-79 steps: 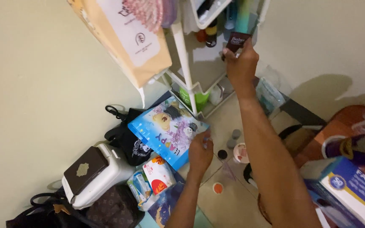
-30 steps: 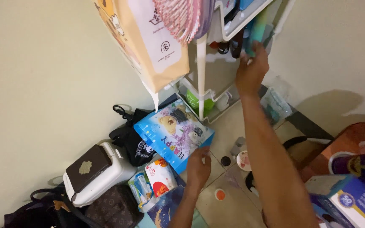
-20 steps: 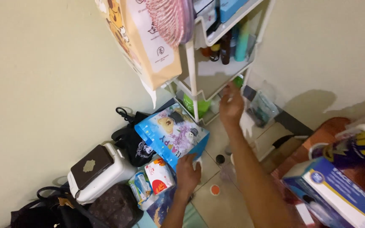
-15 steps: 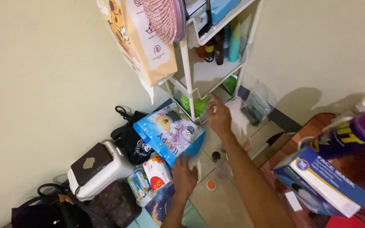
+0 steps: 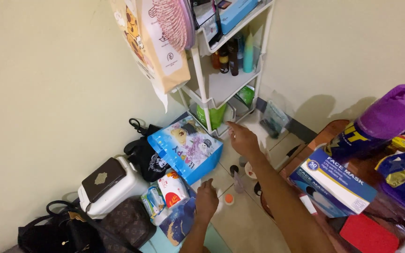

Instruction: The person organizes various items on a white plastic shelf. They pick up bottles, tubes, and containers from the floor and place them on the shelf. The person also moves a remote control and a hairbrush to the top of the shelf.

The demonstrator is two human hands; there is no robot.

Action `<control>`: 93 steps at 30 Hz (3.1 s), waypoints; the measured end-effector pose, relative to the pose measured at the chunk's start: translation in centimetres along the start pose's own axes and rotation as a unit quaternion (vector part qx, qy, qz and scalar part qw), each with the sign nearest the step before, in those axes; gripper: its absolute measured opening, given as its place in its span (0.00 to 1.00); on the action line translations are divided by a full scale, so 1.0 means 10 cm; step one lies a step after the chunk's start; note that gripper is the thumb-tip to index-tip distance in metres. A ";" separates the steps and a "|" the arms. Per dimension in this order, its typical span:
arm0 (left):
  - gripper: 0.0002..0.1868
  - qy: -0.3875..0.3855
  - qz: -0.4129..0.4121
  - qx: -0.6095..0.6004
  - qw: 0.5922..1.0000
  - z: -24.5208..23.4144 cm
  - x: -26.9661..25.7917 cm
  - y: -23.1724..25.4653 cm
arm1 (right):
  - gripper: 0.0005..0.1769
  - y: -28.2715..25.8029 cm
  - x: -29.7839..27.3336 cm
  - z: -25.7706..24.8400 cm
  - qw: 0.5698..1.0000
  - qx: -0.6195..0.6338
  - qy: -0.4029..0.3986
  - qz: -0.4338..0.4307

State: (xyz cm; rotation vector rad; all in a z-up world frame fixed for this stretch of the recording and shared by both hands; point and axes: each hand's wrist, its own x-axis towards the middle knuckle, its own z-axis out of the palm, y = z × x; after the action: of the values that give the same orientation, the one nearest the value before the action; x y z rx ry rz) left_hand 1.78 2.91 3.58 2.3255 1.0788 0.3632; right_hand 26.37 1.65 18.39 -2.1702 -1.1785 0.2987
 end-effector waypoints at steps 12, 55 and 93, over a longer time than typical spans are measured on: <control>0.17 0.018 -0.058 -0.050 0.997 -0.11 0.00 -0.07 | 0.22 0.07 -0.05 0.17 0.996 -0.003 -0.046 -0.081; 0.27 -0.048 0.003 -0.084 0.995 0.86 -0.52 -0.53 | 0.28 -0.11 0.13 0.09 0.928 0.358 0.011 0.102; 0.87 -0.356 -0.053 0.130 0.924 0.50 -0.46 -0.12 | 0.31 0.28 1.78 -0.39 0.883 0.300 0.360 0.001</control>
State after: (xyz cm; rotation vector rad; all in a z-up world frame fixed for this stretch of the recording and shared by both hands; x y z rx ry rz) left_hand 0.31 -1.76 -1.25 2.2962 0.8985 -0.6646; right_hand 40.27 13.34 21.37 -1.5085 -0.5483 -0.1391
